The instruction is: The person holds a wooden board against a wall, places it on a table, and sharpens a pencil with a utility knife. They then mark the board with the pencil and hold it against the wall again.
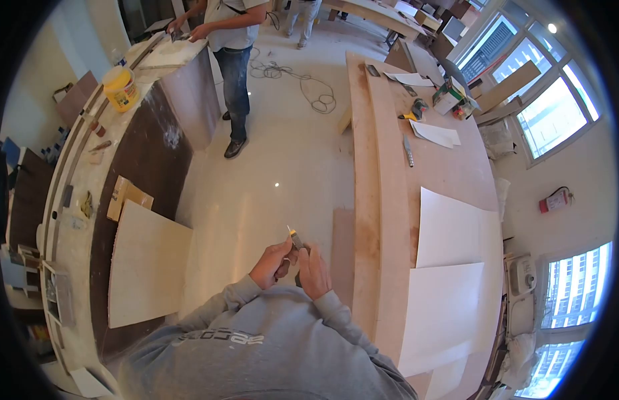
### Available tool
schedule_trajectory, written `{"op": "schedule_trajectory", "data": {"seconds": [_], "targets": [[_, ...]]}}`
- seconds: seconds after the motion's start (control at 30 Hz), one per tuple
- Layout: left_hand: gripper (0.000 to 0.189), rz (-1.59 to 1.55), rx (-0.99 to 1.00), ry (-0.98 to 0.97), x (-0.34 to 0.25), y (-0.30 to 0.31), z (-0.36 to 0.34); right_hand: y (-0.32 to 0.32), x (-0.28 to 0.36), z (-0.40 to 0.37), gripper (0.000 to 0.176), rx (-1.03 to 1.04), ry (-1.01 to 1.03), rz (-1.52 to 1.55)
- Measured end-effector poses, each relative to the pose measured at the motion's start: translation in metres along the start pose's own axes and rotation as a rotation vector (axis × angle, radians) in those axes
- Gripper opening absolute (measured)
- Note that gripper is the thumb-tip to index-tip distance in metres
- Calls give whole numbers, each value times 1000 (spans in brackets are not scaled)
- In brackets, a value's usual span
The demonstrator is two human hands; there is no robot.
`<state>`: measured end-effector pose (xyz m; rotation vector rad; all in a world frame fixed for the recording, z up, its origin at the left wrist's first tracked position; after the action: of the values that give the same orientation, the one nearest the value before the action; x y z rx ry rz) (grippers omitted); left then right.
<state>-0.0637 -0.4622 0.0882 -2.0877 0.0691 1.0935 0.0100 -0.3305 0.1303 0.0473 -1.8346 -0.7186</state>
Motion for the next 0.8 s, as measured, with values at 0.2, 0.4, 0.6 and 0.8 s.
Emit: {"op": "schedule_trajectory", "data": {"seconds": [0.2, 0.4, 0.6, 0.8], "targets": [[40, 250, 17, -87, -14, 3, 14, 15, 22, 3, 48, 155, -289, 136], [37, 296, 15, -100, -21, -1, 20, 41, 41, 1, 67, 321, 109, 76], [40, 465, 74, -152, -6, 14, 26, 56, 52, 8, 59, 192, 239, -112], [25, 815, 231, -631, -37, -24, -7, 57, 50, 39, 43, 37, 243, 15]]}}
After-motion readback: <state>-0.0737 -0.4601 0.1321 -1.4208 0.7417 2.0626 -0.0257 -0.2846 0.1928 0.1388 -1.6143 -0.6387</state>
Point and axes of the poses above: each hand's wrist, its own z-axis towards the middle knuckle, its own y-axis out of the back of the hand, x = y × z, the point moved 3 cm from there along z, towards the middle knuckle, and after that the axes turned 13 degrees about -y, right-handed, at the moved point
